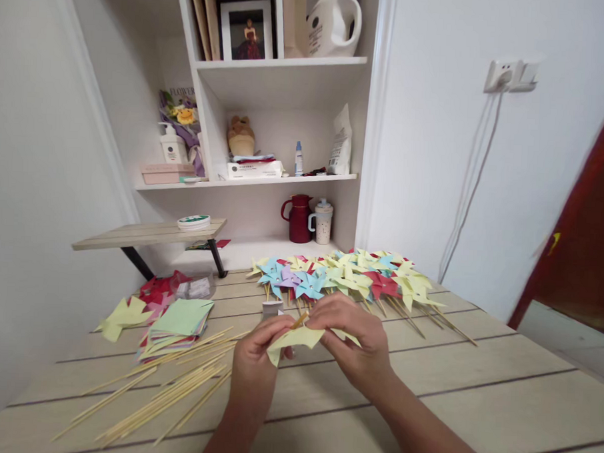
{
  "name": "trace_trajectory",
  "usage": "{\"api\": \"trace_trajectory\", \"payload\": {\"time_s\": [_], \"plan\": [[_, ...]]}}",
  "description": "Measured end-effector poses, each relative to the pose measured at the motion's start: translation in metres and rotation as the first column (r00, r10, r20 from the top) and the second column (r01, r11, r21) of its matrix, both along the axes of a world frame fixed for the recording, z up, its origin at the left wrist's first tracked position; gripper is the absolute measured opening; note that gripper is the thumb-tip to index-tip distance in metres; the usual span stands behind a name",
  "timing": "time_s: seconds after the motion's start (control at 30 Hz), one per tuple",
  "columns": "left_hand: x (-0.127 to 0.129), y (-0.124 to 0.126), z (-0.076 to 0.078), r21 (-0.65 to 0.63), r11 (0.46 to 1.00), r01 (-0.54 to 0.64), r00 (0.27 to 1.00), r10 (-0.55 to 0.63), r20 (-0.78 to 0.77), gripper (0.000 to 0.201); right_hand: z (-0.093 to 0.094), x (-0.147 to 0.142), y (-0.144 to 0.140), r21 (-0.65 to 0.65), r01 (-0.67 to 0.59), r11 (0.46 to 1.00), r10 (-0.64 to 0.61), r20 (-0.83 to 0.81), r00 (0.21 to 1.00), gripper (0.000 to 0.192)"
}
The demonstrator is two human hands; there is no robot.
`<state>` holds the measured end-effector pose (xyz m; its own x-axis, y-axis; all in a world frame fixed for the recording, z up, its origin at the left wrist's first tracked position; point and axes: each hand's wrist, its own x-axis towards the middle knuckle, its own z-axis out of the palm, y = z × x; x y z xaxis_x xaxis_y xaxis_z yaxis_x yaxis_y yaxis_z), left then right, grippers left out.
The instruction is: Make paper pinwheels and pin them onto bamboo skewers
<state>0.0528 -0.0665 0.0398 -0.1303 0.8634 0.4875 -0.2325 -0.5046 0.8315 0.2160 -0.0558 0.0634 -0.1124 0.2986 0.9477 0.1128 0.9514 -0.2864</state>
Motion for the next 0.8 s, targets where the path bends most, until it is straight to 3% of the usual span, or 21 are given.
{"api": "trace_trajectory", "payload": {"time_s": [0.47, 0.8], "plan": [[-0.0029, 0.0008, -0.0016, 0.104, 0.994, -0.016, 0.989, 0.031, -0.142, 0.016, 0.0013, 0.0001, -0.0007, 0.02, 0.006, 1.0, -0.006, 0.018, 1.0, 0.022], [-0.0017, 0.0006, -0.0027, 0.085, 0.996, -0.013, 0.995, 0.021, -0.097, 0.017, 0.0013, 0.0008, -0.0005, 0.035, 0.002, 0.999, -0.003, 0.024, 1.0, 0.023]]}}
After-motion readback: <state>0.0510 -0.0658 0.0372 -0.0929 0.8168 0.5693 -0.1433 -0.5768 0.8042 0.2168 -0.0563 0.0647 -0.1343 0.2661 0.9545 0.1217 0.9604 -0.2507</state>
